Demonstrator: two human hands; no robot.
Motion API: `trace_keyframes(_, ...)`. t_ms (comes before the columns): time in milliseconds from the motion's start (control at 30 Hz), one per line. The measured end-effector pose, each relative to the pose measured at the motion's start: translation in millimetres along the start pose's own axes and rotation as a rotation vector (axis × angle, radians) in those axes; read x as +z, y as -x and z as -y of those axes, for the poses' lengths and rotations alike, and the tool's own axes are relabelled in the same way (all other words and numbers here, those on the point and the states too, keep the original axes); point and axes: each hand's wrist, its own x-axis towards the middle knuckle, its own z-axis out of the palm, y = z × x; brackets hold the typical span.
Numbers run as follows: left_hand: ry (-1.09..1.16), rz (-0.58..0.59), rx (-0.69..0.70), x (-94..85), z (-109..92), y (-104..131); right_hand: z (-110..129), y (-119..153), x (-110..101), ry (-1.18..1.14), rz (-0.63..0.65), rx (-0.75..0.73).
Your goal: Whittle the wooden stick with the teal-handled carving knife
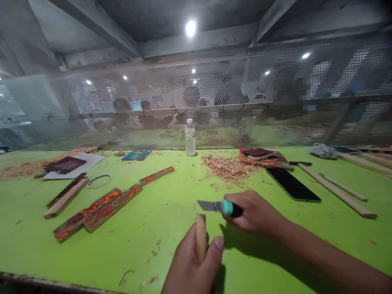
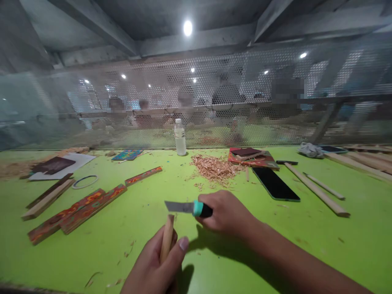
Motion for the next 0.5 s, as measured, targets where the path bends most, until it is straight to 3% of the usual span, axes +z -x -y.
trace_keyframes(67,0.04,-0.008,0.006,0.3,2,0,7,4,5,-0.038,0.034,-0.052)
trace_keyframes(200,0.065,-0.132,0.034,2.2,3,-1,15,10,11,0.016,0.09,-0.077)
trace_keyframes(333,-0.111,-0.148,0.041,5.2,1,-2,20,10,9,0.137,0.088,-0.037)
trace_keyframes(500,-0.331,-0.113,0.051,7.5,0,-1,-8,2,-12,0.25,0.007,0.224)
